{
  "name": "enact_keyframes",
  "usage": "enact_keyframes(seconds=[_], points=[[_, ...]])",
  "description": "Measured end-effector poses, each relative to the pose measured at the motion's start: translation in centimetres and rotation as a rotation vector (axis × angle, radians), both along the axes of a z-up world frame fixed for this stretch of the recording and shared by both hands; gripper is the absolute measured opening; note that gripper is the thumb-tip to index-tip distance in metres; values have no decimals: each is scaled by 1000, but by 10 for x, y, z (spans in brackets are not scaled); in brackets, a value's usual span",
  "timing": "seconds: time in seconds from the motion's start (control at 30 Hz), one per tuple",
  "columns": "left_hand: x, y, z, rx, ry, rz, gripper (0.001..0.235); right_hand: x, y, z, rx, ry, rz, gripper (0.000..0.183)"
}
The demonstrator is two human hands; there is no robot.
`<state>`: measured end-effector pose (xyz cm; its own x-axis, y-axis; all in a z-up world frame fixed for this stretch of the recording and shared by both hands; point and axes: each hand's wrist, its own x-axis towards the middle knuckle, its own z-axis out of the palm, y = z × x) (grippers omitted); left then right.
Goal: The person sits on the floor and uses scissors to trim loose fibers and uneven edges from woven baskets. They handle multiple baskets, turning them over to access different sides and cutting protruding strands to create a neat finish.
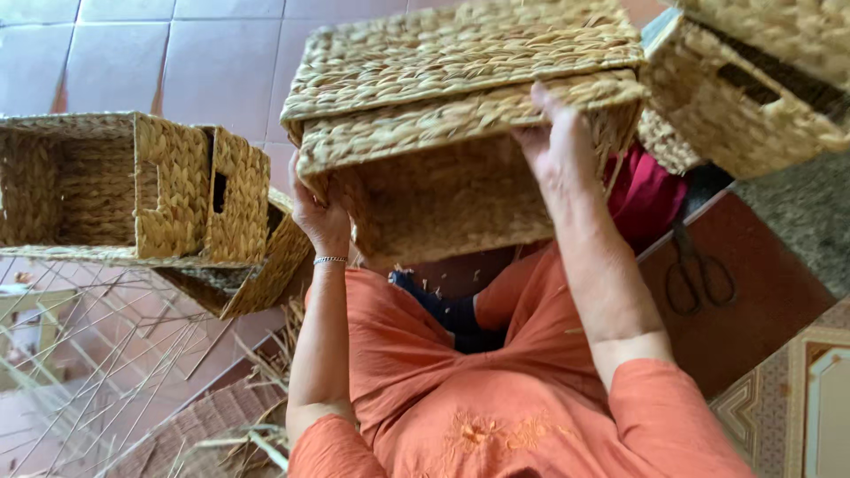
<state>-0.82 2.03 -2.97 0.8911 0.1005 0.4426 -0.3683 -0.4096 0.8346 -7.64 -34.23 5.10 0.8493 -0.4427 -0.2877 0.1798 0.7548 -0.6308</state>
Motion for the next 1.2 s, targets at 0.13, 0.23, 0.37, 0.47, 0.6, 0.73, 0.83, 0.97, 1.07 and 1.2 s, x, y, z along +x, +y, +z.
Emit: enact_keyframes(seconds=[0.13, 0.23, 0.37, 0.47, 0.6, 0.73, 0.83, 0.97, 1.07, 1.2], points=[[-9, 17, -19, 86, 41, -22, 70, -38, 41, -21, 111, -57, -3, 34], [-32, 28, -23, 221, 490, -117, 77, -57, 44, -66, 238, -64, 17, 47], [-32, 20, -10, 533, -59, -166, 69, -69, 8, -107, 301, -56, 19, 41], [-26, -25, 16, 457, -218, -149, 59, -84, 9, -138, 329, 7, 7, 41], [-39, -141, 47, 569, -194, -513, 62, -102, 8, -150, 278, -33, 110, 17], [-44, -242, 51, 822, -256, -727, 72, -109, 23, -109, 201, 25, 107, 31], [-48, -268, 35, 882, -355, -802, 68, -119, 26, -94, 188, -91, 151, 36], [-39, -278, 19, 1003, -363, -836, 73, -121, 30, -97, 92, -93, 153, 36], [-26, -278, 15, 1045, -389, -785, 70, -122, 40, -102, 125, -161, 195, 27], [-6, -298, 15, 1036, -285, -730, 65, -128, 44, -95, 124, -130, 157, 33]])
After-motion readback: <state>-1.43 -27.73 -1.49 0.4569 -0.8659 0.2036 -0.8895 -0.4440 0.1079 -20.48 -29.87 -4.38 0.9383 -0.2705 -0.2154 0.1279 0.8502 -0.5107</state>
